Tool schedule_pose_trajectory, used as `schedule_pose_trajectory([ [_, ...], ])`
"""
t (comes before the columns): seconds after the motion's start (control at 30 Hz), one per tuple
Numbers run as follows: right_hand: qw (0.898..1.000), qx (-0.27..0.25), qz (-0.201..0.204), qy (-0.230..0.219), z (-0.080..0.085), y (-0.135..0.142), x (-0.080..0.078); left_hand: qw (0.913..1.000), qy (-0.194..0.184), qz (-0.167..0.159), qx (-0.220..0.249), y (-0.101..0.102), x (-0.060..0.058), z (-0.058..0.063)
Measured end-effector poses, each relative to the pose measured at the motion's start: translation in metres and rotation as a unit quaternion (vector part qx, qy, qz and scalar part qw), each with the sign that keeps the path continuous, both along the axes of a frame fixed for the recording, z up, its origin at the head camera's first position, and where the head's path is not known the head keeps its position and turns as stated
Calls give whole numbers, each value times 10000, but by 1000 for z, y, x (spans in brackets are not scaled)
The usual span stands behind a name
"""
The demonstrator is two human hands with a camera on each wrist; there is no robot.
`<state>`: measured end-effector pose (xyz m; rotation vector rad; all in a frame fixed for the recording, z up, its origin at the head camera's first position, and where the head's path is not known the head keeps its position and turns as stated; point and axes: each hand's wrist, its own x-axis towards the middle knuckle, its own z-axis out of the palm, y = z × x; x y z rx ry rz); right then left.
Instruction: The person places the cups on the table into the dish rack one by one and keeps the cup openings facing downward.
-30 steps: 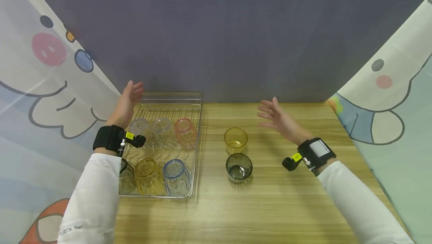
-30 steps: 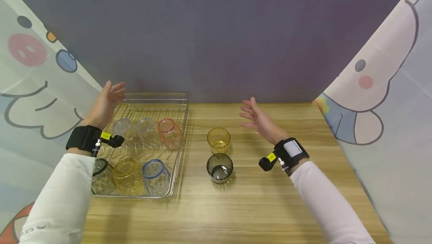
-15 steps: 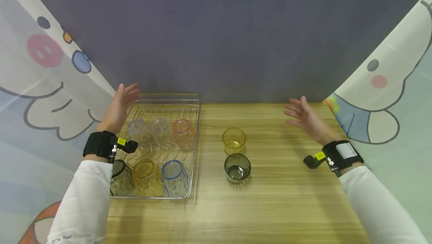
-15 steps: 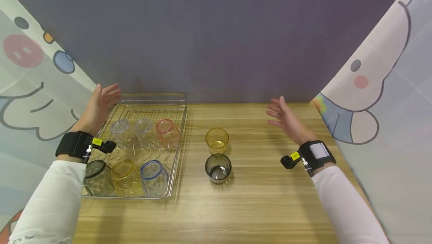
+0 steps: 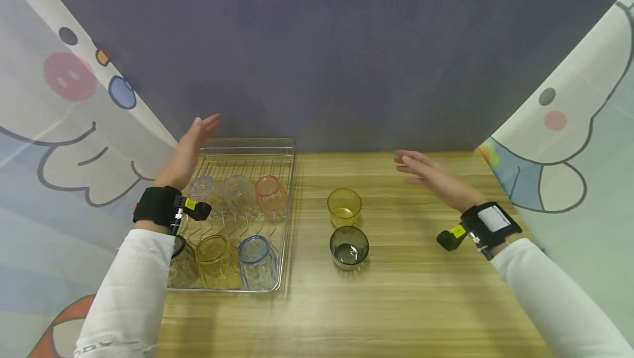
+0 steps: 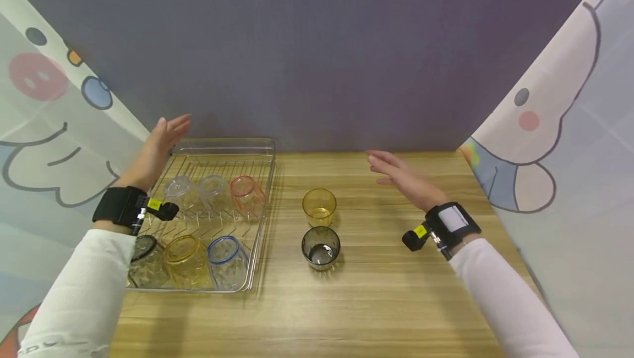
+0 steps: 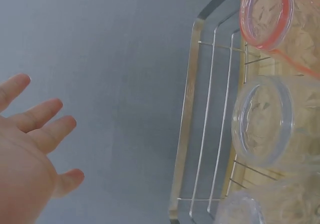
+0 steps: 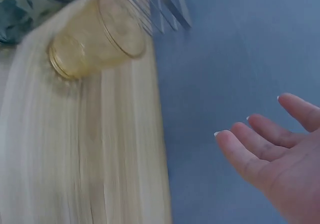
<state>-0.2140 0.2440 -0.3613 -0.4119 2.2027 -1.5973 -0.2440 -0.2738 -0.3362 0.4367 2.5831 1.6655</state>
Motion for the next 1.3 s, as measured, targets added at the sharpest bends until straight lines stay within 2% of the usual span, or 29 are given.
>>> schedule_pose_trajectory([
  [0.27, 9964, 645, 541, -64, -2, -36, 6, 9967, 262, -250, -733, 19, -2, 3],
  [0.6, 9881, 969, 1161, -284, -13, -70, 13, 9918, 402, -621, -1045, 44, -3, 5],
  [0.73, 9807, 1253, 1476, -278, -18, -81, 19, 9890, 482, -734, -1189, 55, -1, 2],
  [0.83, 9704, 1602, 1801, -148, -23, -89, 25, 9863, 581, -896, -1259, 67, 0, 0],
  [0.93, 9570, 1983, 2115, 85, -29, -97, 32, 9798, 800, -1218, -1371, 81, 1, -3],
  [1.07, 9332, 2463, 2510, 736, -37, -104, 38, 9687, 995, -1554, -1660, 103, 4, -8],
  [1.17, 9159, 2602, 2758, 1320, -45, -108, 41, 9604, 1048, -1681, -1960, 115, 8, -11],
  [1.3, 9019, 2723, 2859, 1755, -54, -113, 43, 9573, 1167, -1731, -1999, 124, 13, -10],
])
